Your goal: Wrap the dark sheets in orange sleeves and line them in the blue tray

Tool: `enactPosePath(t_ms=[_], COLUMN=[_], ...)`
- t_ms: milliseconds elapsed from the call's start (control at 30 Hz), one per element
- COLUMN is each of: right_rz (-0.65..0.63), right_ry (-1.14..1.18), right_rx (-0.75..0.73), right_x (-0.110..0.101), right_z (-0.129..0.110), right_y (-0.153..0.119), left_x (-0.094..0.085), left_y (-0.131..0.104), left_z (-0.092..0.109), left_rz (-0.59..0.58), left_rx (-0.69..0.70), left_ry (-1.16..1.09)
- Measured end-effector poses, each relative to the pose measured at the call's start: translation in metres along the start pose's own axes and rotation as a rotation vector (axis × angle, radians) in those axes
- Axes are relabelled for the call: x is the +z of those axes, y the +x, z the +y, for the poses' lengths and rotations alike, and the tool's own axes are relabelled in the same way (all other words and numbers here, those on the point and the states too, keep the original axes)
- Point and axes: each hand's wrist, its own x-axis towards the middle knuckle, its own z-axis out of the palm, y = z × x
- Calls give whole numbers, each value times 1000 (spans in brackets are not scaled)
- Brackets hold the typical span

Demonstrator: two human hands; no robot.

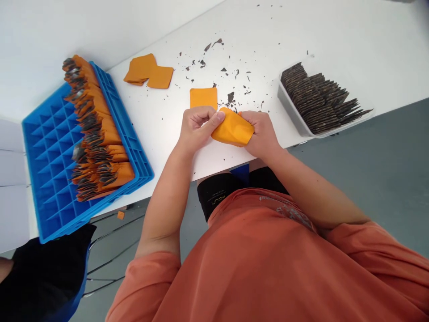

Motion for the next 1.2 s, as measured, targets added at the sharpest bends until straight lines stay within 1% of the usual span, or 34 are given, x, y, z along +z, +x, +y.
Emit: enactPosePath(t_ms=[67,133,200,267,333,400,467,633,767,900,967,1100,1200], right_rz=[-9,14,78,149,196,215,207,193,185,133,161,281,309], right_ry=[8,0,-5,10,59,111,130,136,224,283,268,147,79], right_rx=[10,-8,-54,-62,12,102,141,147,165,193,170,53,-30], right_x=[0,1,1,0,0,-1,-2,-2,-4,-6,-6,-4,-1], right_z=[0,-1,-3,-6,-10,-12,-14,-15,-14,-12,-10,-9,-8], right_y=[0,0,0,-1,-2,-3,-3,-1,1,3,3,0,-1], left_x=[0,1,2,4,5,5,4,0,-1,1,2,1,2], left_y=[1,1,1,1,1,0,0,-2,-2,-2,-2,0,2], left_z=[2,4,7,9,10,10,9,7,5,2,1,3,5], left_rz=[-8,-21,-44,-68,-90,-116,-140,-195,-184,-201,-210,-180,-170], left_rx=[6,4,-16,-44,-63,-60,-44,-31,-5,21,32,47,36], left_ry=[1,-13,-43,-73,-91,-100,-101,-71,-20,-20,-10,13,-2])
